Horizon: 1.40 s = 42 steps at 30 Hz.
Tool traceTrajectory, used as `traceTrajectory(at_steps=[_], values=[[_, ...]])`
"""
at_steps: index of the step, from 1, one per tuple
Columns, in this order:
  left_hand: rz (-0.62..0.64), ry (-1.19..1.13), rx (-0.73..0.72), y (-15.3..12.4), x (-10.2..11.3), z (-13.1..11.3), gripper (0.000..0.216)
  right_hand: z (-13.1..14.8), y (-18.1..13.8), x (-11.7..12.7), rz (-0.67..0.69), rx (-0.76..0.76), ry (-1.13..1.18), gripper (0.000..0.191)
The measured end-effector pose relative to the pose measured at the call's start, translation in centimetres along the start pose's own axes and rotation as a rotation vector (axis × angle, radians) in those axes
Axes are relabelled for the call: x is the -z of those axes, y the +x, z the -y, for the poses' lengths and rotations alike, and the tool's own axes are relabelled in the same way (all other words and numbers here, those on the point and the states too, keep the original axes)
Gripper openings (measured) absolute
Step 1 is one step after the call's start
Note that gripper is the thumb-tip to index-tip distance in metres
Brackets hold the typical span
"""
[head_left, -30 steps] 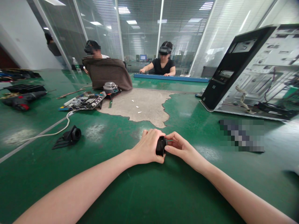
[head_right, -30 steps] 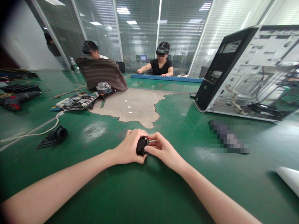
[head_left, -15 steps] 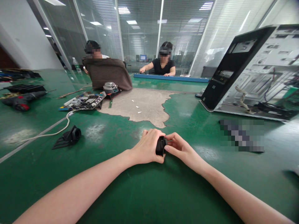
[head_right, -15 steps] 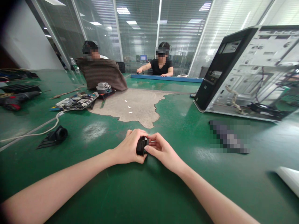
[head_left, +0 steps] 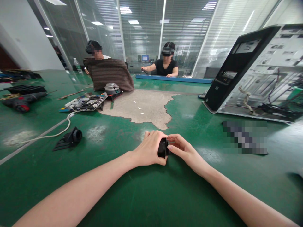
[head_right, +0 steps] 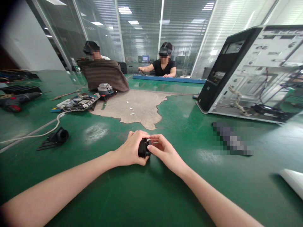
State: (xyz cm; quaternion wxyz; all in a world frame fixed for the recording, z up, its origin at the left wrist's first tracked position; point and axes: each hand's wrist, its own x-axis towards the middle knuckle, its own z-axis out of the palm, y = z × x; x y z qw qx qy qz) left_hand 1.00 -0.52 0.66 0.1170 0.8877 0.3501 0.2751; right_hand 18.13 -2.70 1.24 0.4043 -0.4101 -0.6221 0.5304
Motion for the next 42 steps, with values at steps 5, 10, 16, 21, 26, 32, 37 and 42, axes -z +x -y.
traceTrajectory(at_steps=[5, 10, 16, 21, 26, 32, 37, 42], values=[[-0.009, 0.0, 0.0, 0.02, -0.06, 0.0, 0.059, 0.31, -0.26, 0.21, 0.111, -0.014, 0.128, 0.025], [-0.014, 0.014, -0.009, 0.03, -0.09, -0.02, 0.06, -0.36, -0.08, -0.01, -0.015, 0.047, 0.108, 0.013], [-0.008, 0.012, -0.007, 0.03, -0.1, -0.01, 0.059, 0.0, 0.07, -0.08, -0.023, 0.021, 0.058, 0.017], [-0.012, 0.012, -0.013, 0.01, -0.07, -0.02, 0.06, 0.17, -0.29, 0.01, 0.052, 0.018, 0.134, 0.02], [-0.006, 0.009, -0.007, 0.02, -0.06, -0.09, 0.057, -0.44, -0.09, -0.32, -0.055, 0.075, 0.092, 0.013], [-0.002, 0.001, -0.01, -0.01, 0.02, -0.01, 0.059, -0.16, 0.0, -0.6, -0.084, 0.001, 0.007, 0.024], [0.003, -0.002, -0.004, -0.01, 0.02, 0.02, 0.061, 0.35, -0.57, -0.7, 0.024, 0.038, 0.056, 0.025], [0.002, -0.005, -0.001, 0.02, -0.01, -0.04, 0.06, 0.25, -0.57, -0.76, -0.032, 0.063, 0.07, 0.021]])
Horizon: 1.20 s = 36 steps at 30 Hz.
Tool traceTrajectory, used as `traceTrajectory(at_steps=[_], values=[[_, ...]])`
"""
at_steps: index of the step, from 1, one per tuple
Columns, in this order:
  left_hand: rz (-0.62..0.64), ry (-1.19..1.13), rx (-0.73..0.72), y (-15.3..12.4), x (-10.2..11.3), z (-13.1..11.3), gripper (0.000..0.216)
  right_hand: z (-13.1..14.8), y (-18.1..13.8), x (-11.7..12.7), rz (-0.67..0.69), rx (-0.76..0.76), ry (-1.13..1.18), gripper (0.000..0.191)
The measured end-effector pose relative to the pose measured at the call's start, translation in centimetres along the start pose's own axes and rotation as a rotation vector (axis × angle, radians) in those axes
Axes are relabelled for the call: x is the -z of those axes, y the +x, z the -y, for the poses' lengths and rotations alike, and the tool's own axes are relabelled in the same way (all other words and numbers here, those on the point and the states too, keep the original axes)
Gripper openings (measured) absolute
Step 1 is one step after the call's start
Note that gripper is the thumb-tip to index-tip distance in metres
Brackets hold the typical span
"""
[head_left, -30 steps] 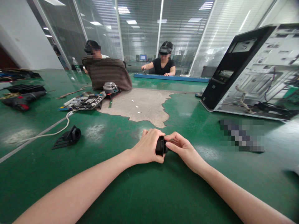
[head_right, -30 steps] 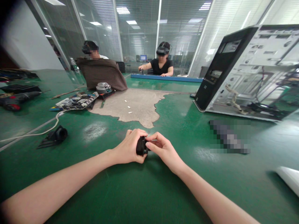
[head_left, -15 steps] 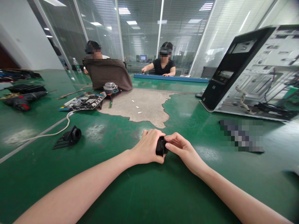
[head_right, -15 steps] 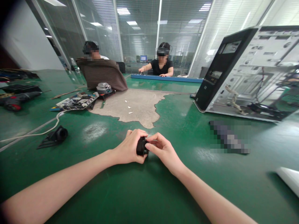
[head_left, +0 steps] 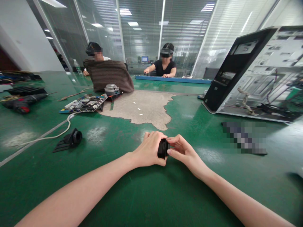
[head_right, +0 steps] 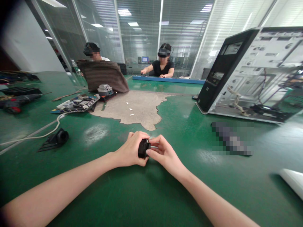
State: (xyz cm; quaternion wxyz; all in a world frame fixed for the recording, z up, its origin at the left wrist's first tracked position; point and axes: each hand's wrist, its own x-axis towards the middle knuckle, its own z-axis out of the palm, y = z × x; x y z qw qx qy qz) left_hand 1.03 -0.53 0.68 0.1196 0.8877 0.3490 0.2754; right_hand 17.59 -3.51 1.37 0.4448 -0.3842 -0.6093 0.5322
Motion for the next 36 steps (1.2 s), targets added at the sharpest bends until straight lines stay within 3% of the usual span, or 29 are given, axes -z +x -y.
traceTrajectory(at_steps=[5, 11, 16, 21, 26, 33, 36], values=[[-0.006, 0.004, -0.008, 0.0, 0.1, -0.1, 0.06, -0.4, 0.3, -0.1, -0.084, 0.003, -0.075, 0.018], [0.008, -0.011, 0.004, 0.0, 0.2, 0.0, 0.061, -0.3, -0.4, -0.3, 0.022, 0.03, -0.153, 0.024], [0.004, -0.024, 0.056, 0.2, 0.3, -0.1, 0.059, -1.4, -0.2, 0.4, -0.099, 0.04, -0.245, 0.023], [0.008, -0.07, 0.196, 0.6, 0.5, -0.1, 0.051, -2.0, 0.1, 1.5, -0.158, 0.06, -0.553, 0.033], [0.016, -0.091, 0.33, 0.9, 0.5, 0.6, 0.047, -1.8, -0.3, 2.4, -0.101, 0.076, -0.84, 0.055], [0.016, -0.129, 0.335, 0.8, 0.6, 0.5, 0.048, -2.4, 0.5, 1.8, -0.225, 0.151, -0.984, 0.04], [0.024, -0.146, 0.301, 0.6, 0.8, 0.0, 0.053, -2.0, 0.6, 1.9, -0.184, 0.157, -0.976, 0.028]])
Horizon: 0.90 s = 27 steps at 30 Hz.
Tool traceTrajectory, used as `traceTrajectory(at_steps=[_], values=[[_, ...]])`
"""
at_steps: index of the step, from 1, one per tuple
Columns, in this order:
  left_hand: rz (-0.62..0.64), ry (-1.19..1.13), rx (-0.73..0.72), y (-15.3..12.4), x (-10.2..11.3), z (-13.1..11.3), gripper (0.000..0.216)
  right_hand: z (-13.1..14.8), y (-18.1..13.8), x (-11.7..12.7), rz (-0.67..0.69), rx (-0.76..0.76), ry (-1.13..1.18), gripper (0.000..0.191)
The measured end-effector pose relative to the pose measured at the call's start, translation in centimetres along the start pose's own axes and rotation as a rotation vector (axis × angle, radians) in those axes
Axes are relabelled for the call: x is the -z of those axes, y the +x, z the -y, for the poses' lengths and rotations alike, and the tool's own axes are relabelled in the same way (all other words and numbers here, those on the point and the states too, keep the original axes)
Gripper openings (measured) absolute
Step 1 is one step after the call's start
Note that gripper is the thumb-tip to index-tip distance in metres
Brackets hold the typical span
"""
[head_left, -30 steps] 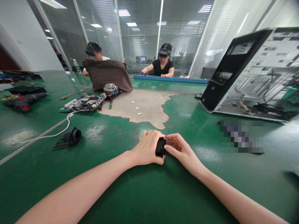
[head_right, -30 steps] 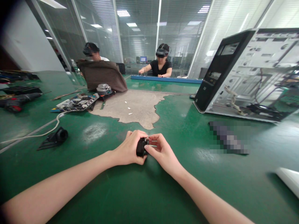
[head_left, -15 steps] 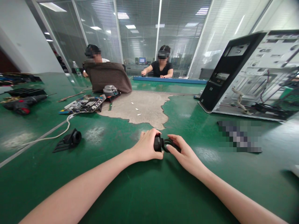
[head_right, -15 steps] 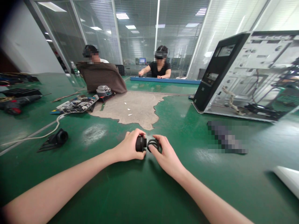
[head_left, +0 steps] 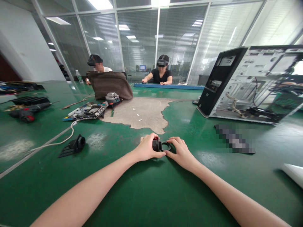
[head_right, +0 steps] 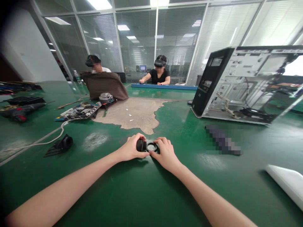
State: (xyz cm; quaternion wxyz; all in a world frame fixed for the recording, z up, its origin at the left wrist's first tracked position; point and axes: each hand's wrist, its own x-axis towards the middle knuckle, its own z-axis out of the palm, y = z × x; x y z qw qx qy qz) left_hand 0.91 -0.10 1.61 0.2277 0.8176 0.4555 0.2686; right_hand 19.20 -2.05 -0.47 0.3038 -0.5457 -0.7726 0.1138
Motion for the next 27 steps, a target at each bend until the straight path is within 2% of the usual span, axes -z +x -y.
traceTrajectory(at_steps=[3, 6, 9, 12, 16, 21, 24, 27], values=[[0.013, -0.004, -0.064, -0.4, 0.4, -0.5, 0.055, 0.7, -0.3, 1.1, 0.075, 0.06, 0.112, 0.03], [0.037, 0.021, -0.129, -1.1, 0.9, -0.9, 0.062, 1.7, -0.9, 2.1, 0.178, 0.119, 0.323, 0.035], [0.081, 0.051, -0.212, -1.9, 1.0, -1.2, 0.069, 2.5, -1.3, 2.1, 0.272, 0.059, 0.61, 0.035], [0.088, 0.088, -0.293, -2.7, 0.6, -1.5, 0.073, 2.7, -1.4, 1.4, 0.212, -0.038, 0.805, 0.037], [0.031, 0.148, -0.312, -3.2, 0.2, -2.1, 0.064, 3.3, -1.7, 1.2, 0.207, -0.098, 0.837, 0.03], [-0.121, 0.14, -0.332, -3.4, 1.9, -4.1, 0.063, 5.6, -2.4, 3.3, 0.113, -0.085, 0.895, 0.027], [-0.153, 0.137, -0.38, -3.8, 2.8, -5.3, 0.065, 6.7, -2.6, 4.4, 0.062, -0.062, 0.917, 0.024], [-0.17, 0.064, -0.308, -4.0, 2.5, -5.9, 0.067, 6.7, -2.4, 4.7, 0.109, -0.066, 0.953, 0.024]])
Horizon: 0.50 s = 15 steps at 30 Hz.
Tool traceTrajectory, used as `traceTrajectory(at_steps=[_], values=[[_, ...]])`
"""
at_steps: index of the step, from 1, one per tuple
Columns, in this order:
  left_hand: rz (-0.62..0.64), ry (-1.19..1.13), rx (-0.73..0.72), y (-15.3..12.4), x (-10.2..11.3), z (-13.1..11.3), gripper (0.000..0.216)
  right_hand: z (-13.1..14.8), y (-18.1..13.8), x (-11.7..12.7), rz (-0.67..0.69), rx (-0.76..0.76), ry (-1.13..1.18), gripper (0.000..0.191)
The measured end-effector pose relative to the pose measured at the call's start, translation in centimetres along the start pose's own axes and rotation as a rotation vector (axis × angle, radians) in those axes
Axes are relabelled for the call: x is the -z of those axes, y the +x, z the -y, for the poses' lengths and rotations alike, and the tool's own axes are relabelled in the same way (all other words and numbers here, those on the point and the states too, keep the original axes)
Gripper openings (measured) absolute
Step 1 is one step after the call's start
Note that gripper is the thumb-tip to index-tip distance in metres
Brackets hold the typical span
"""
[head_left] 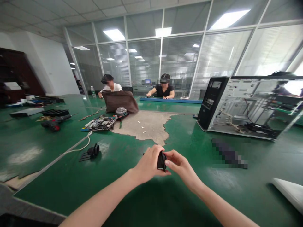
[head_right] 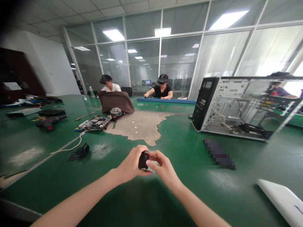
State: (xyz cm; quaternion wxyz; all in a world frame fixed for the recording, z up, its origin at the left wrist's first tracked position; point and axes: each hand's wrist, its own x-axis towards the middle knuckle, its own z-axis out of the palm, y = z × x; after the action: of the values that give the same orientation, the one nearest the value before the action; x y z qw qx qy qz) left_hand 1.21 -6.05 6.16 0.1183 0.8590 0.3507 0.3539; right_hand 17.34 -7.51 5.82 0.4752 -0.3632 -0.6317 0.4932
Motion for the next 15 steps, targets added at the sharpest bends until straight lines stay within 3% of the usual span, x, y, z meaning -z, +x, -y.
traceTrajectory(at_steps=[3, 6, 10, 15], values=[[-0.053, -0.134, 0.162, 0.4, -1.2, 0.1, 0.067, -0.5, 0.7, 0.8, 0.022, -0.037, -0.014, 0.023], [-0.014, -0.218, 0.236, 1.5, -2.4, 0.7, 0.071, -1.3, 1.4, 1.9, -0.012, -0.052, -0.062, 0.027], [0.098, -0.251, 0.243, 2.4, -3.4, 2.2, 0.059, -2.4, 1.9, 2.4, -0.042, -0.059, -0.121, 0.029], [0.04, -0.195, 0.237, 2.0, -4.1, 4.2, 0.053, -3.5, 2.9, 1.5, -0.051, -0.045, -0.037, 0.029]])
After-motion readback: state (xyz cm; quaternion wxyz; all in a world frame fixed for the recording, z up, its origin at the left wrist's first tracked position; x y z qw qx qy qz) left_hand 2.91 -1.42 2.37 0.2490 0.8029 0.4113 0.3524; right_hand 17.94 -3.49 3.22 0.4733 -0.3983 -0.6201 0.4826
